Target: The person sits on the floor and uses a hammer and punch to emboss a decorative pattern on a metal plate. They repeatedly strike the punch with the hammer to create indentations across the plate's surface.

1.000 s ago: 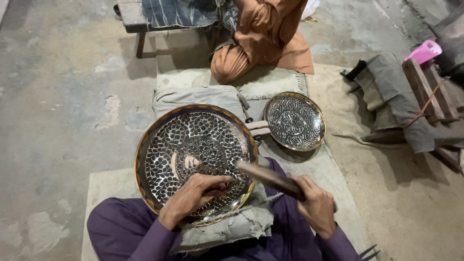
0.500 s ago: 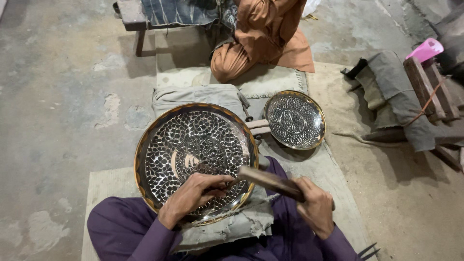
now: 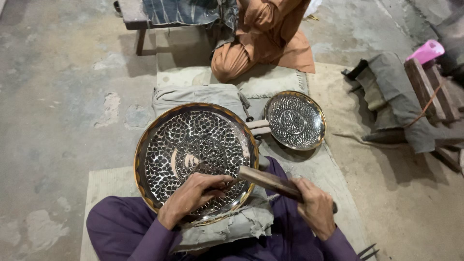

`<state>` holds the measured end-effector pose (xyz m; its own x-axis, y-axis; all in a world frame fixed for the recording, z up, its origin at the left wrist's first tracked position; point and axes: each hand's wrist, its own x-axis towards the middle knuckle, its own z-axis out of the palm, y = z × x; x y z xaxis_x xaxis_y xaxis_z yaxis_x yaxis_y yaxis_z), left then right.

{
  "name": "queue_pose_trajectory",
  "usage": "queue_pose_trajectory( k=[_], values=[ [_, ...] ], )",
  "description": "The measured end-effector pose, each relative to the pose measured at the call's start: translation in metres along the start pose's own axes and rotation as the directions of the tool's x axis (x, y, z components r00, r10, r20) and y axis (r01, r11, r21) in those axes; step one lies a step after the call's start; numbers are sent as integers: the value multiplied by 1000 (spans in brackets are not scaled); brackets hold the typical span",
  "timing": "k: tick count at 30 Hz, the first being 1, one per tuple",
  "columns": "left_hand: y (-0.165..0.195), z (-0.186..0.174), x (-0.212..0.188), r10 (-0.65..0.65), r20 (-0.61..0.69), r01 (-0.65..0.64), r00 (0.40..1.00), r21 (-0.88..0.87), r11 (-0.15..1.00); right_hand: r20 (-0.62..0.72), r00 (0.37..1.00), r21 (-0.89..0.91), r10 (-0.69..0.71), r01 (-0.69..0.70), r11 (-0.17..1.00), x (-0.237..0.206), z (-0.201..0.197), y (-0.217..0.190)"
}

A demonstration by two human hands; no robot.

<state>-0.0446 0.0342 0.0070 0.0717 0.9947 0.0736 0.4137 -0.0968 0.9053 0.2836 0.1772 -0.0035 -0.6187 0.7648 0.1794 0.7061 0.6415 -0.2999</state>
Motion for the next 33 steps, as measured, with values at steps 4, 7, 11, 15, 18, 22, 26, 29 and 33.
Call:
queue_pose_trajectory(
  k=[4,7,11,15,18,22,26,29,33],
  values=[
    [-2,1,0,16,11,-17,1000,39,999,-120,993,371,10,35,928,-1,-3,3],
    [-3,3,1,19,4,-19,1000,32,999,40,999,448,34,-48,893,2,-1,2],
    [-3,1,1,34,-7,-34,999,37,999,16,997,318,76,-77,945,4,-2,1],
    [-1,0,-1,68,-32,-67,997,36,997,-13,997,564,-78,72,823,2,-2,6],
    [0,0,-2,26,-3,-26,1000,11,1000,109,978,77,180,-189,979,1,1,6],
    [1,1,-2,18,-11,-18,1000,31,999,19,995,361,96,-96,928,-4,6,4],
    [-1,0,-3,68,-11,-67,998,74,995,-113,992,141,-48,64,988,-6,7,6],
    [-4,3,-2,30,-12,-30,999,69,997,-9,999,506,42,-31,862,-1,8,9],
    [-7,6,0,26,-9,-25,1000,54,998,9,999,42,-38,37,998,6,5,9]
  ],
)
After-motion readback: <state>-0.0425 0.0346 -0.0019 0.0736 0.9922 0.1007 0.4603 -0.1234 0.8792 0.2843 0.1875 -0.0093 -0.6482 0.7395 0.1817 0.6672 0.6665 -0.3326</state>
